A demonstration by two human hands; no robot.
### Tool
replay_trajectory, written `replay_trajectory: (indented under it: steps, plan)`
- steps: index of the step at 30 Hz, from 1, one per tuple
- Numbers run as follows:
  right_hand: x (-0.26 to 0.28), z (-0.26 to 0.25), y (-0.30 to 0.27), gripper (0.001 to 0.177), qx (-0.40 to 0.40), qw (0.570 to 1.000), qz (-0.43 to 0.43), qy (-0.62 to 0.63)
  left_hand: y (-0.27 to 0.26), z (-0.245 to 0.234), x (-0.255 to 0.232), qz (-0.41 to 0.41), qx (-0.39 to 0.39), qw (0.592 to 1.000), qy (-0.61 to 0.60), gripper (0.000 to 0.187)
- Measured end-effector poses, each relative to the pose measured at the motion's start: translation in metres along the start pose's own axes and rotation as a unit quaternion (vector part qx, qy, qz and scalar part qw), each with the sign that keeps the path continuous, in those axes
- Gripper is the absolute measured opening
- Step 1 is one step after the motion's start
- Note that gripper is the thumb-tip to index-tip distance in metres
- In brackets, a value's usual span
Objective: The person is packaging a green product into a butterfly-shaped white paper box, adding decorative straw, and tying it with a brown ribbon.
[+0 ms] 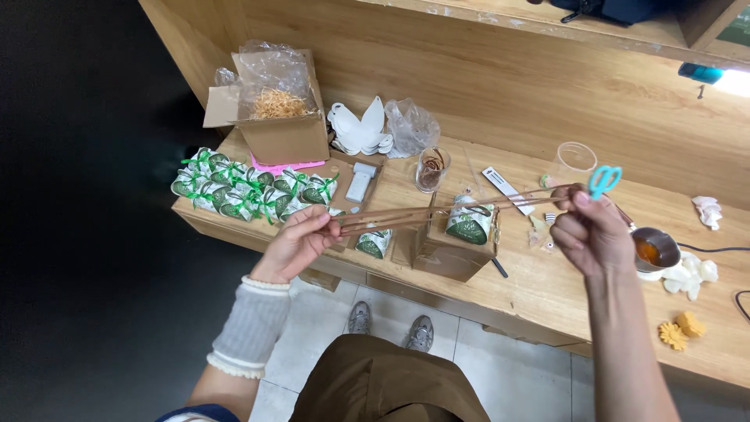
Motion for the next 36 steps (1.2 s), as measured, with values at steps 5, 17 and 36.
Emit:
replay_trajectory:
  steps: [5,17,36]
  plan:
    - [-0.009,0.026,-0.011,0.026,-0.05,0.994,0.014,-0.096,-0.009,-0.008,-0.001,0.002,-0.065,0.998,-0.007,0.009]
    - [-0.02,0.03,-0.012,0.03,-0.055,0.985,0.043,-0.156,-0.013,0.007,-0.033,0.105,-0.112,0.985,0.077,0.016]
    - [0.007,-0.025,0.02,0.034,-0.269,0.89,0.032,-0.368,0.182,-0.017,-0.029,-0.001,-0.124,0.939,0.319,0.013]
Point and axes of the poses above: each hand's wrist, its own y-axis towards the middle knuckle, its own z-axis out of the palm, x = y × z, the point moved 2 cm from there along y, towards the middle knuckle, and after that the axes turned 3 degrees about x, right-handed, at the moved point
